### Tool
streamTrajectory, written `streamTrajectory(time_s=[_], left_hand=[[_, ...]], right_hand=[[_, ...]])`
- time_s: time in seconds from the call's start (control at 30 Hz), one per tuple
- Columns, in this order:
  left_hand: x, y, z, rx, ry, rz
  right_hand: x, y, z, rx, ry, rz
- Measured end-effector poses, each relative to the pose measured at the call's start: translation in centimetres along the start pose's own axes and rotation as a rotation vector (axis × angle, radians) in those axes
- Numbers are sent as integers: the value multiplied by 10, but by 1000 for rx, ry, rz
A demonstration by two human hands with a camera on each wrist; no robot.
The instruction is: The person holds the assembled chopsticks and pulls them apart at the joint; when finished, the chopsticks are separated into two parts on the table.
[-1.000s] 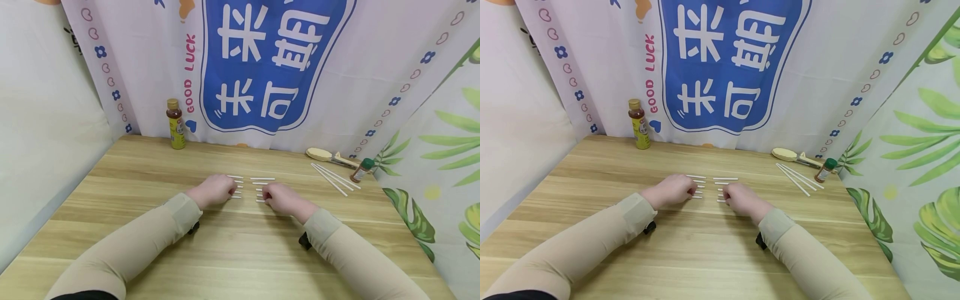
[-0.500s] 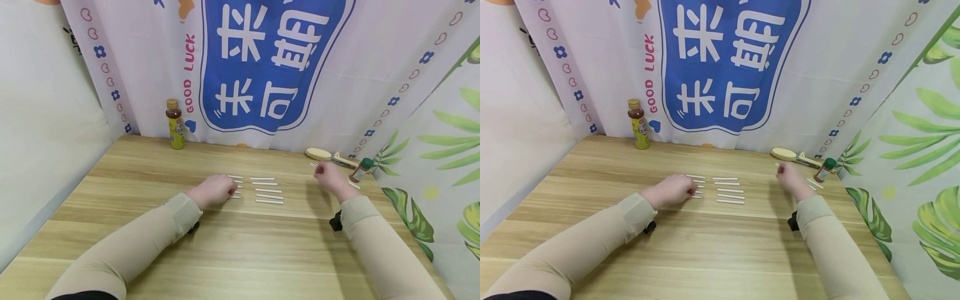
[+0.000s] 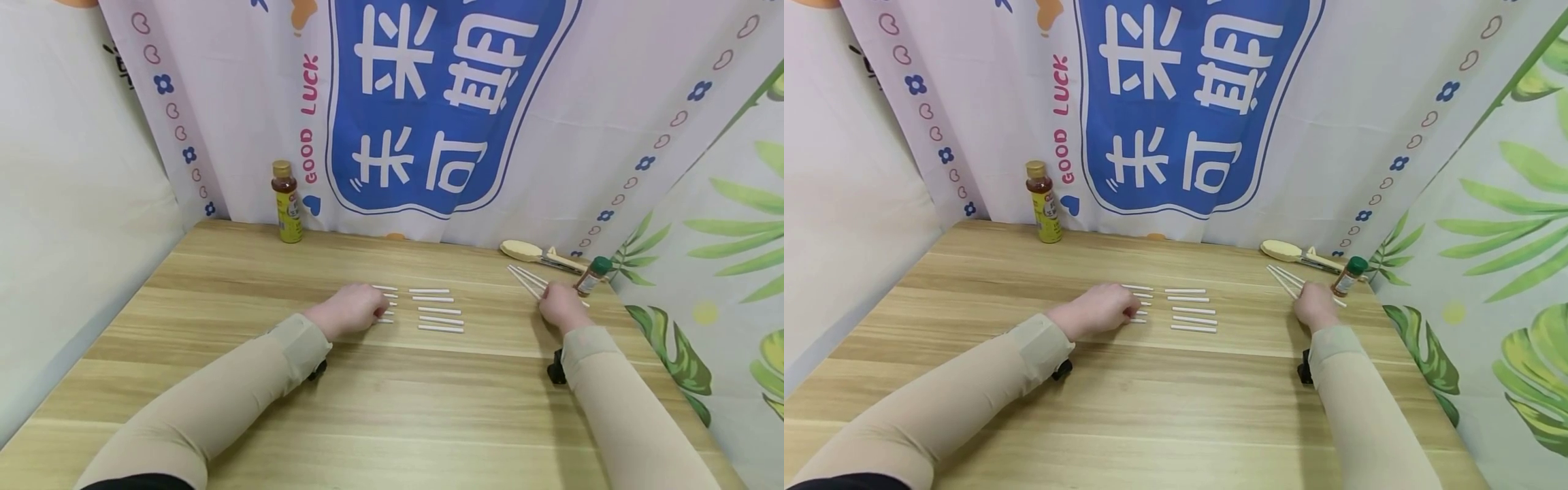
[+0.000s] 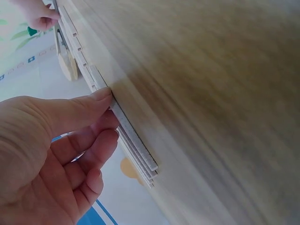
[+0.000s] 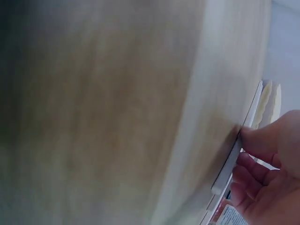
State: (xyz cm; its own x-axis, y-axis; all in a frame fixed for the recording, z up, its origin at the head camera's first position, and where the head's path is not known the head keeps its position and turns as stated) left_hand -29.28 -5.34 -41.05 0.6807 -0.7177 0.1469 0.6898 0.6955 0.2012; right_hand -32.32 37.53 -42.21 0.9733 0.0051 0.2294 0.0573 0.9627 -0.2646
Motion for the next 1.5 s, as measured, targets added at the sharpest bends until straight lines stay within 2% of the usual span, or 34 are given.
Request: streamTrajectory(time_s=[0.1, 0.2, 0.3, 0.43, 0.53, 0.6, 0.67, 0.77, 0.93, 1.0, 1.03, 1.13, 1.3, 1.5], left_hand=[[0, 1, 1, -1, 3, -3], [-1, 0, 1, -10, 2, -6], [-1, -1, -1, -24, 1, -8], [-2, -3, -2, -29, 0, -12], [-2, -4, -2, -32, -3, -14], [-1, -5, -1, -29, 0, -14], [1, -4, 1, -18, 14, -12], [3, -2, 10, 7, 92, -41], [2, 5, 25, -24, 347, -188], [1, 8, 28, -46, 408, -222], [-1, 9, 28, -52, 420, -232], [-4, 12, 24, -52, 387, -244], [-9, 20, 17, -18, 258, -225], [-10, 30, 16, 5, 169, -197]], right_hand=[[-1, -4, -1, 23, 15, 25], [-2, -15, 0, -49, 3, 18], [-2, -39, 2, -164, 9, 51], [1, -82, 3, -269, 51, 245], [8, -115, 1, -339, 51, 386], [15, -135, 0, -360, 34, 449], [22, -152, -3, -338, 11, 503], [32, -171, -7, -271, -28, 562], [44, -189, -16, -222, -88, 606], [48, -196, -20, -221, -100, 627], [50, -198, -21, -220, -102, 641], [56, -205, -24, -222, -101, 689], [64, -214, -27, -225, -70, 750], [69, -217, -30, -144, -59, 767]])
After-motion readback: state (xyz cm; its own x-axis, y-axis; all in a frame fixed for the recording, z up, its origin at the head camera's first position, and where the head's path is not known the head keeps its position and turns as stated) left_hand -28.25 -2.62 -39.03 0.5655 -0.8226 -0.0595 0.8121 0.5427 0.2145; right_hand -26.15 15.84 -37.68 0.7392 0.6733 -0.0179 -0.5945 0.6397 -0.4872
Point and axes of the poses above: each hand's wrist, its own x-axis away from the middle knuckle, its own z-axis out of the back of the hand, y = z × x, the point moved 1 cm from there along -x, towards the middle knuckle, and after that the axes turned 10 degrees about -y, right-handed, at the moved point
